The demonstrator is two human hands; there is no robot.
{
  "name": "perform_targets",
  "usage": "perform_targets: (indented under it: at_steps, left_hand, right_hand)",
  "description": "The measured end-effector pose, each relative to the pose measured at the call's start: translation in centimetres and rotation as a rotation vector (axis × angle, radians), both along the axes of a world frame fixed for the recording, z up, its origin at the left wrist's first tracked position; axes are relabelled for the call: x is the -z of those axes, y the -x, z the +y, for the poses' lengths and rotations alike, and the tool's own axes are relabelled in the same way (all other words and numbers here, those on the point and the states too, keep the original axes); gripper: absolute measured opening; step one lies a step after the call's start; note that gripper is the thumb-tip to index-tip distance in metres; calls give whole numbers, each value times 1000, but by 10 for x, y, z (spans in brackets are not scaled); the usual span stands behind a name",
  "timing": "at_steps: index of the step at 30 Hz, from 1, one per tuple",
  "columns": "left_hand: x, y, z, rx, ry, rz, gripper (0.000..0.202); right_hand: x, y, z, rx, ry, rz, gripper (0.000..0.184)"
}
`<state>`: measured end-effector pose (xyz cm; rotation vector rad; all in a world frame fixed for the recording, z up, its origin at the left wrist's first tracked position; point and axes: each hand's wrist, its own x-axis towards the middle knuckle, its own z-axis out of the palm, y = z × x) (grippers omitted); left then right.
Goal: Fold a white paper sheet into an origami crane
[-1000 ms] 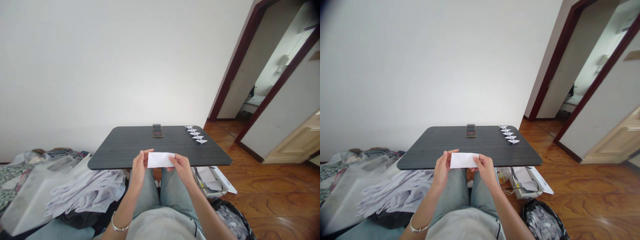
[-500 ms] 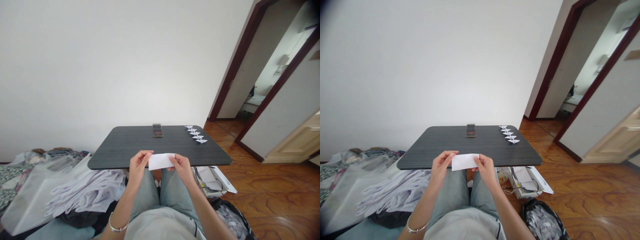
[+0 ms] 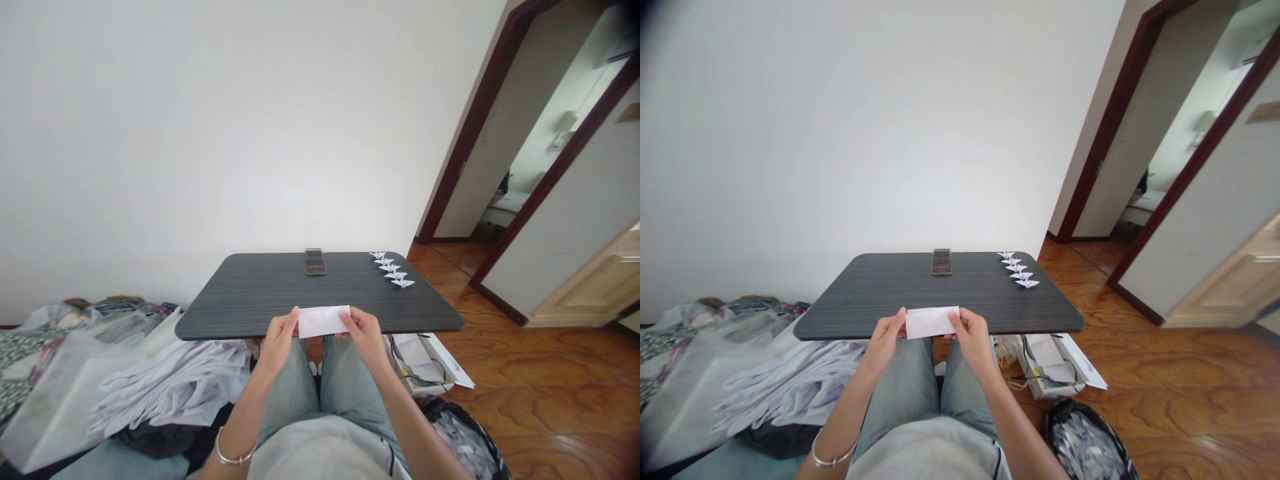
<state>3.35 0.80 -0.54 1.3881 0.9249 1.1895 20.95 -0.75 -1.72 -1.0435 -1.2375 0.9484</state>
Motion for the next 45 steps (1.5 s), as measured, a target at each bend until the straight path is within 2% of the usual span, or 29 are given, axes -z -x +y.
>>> perform_targets:
  at_steps: [5, 11, 16, 21, 28, 33, 38, 40, 43, 45]
  left_hand:
    - [-4, 1, -2, -42, 31, -65, 50]
    - [-8, 5, -4, -44, -8, -15, 45]
    - [-7, 6, -2, 8, -110, 52, 34]
    - [-8, 4, -2, 22, -157, 72, 37]
    - [-11, 1, -4, -69, -189, 23, 33]
    - [-8, 0, -3, -105, -184, 11, 28]
    - [-4, 0, -2, -196, -177, -61, 21]
    - [-4, -1, -2, -207, -157, -114, 26]
    - [-6, 0, -3, -211, -151, -179, 50]
    - [-7, 1, -3, -240, -181, -166, 49]
  right_hand:
    - [2, -3, 3, 73, -48, 23, 28]
    - [3, -4, 5, 187, -140, 93, 28]
    - [0, -2, 1, 75, -174, 85, 29]
    - [1, -2, 2, 23, -104, 4, 31]
    - [7, -4, 7, 55, -3, 5, 21]
    - [8, -4, 10, 35, 12, 73, 41]
    - [10, -5, 11, 5, 19, 63, 24]
    - [10, -4, 10, 18, 2, 78, 23]
    - [9, -3, 9, 42, -20, 103, 25]
    - [9, -2, 9, 64, -39, 114, 26]
